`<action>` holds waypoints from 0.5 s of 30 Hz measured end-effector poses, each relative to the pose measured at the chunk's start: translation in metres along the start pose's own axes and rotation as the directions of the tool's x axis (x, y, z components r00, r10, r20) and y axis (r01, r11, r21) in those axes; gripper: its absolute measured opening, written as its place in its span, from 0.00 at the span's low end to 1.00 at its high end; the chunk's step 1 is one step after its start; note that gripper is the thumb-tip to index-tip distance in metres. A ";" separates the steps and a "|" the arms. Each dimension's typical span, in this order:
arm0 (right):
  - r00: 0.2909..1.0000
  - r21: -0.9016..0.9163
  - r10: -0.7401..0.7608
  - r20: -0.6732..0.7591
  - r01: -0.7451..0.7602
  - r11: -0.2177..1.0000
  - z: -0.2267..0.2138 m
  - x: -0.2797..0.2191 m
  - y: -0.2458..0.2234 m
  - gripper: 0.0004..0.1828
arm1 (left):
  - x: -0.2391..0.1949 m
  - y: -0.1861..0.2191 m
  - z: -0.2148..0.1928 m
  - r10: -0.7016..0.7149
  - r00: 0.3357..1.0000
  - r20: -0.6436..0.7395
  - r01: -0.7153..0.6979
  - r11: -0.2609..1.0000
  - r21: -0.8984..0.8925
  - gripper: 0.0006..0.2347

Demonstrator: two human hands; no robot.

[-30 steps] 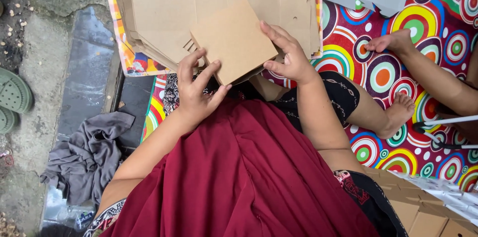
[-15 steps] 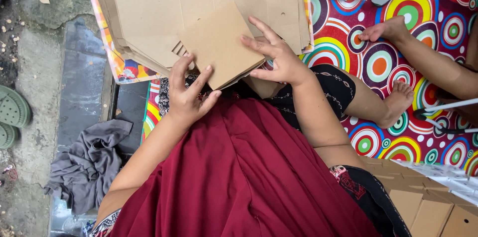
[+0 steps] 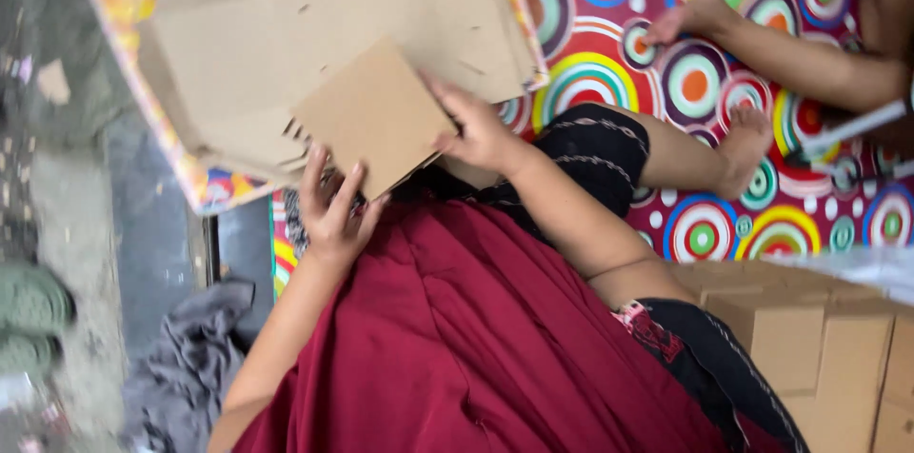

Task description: The person sits on a mat and folds flat cardboard pieces into small boxes by hand. They repeatedly pick up a flat piece, fold the sides and flaps to form a box, and place the finished box into a stack on the floor.

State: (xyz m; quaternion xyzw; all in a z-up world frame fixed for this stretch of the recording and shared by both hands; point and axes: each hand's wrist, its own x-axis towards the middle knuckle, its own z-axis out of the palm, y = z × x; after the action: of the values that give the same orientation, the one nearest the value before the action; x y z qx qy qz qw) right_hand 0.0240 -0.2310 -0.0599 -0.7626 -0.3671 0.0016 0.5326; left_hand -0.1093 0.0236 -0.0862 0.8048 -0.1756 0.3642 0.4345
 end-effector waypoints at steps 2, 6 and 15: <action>0.998 -0.041 -0.001 -0.062 -0.002 0.999 0.001 -0.004 -0.003 0.50 | -0.014 -0.004 0.006 0.056 0.998 0.023 -0.056 0.998 -0.034 0.25; 0.978 0.144 0.019 -0.209 0.012 0.989 -0.016 -0.015 -0.014 0.41 | -0.018 -0.010 0.029 0.178 0.984 -0.017 -0.179 0.980 -0.088 0.24; 0.748 -0.100 0.209 -0.630 -0.345 0.933 -0.186 -0.180 -0.082 0.32 | 0.028 0.021 0.094 0.315 0.740 0.595 -0.018 0.893 -0.450 0.11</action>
State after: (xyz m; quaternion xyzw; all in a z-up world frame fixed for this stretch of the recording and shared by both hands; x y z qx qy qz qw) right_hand -0.0805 -0.4692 0.0173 -0.8198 -0.0559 -0.2036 0.5323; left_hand -0.0628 -0.0652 -0.0871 0.7495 -0.4621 0.0525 0.4711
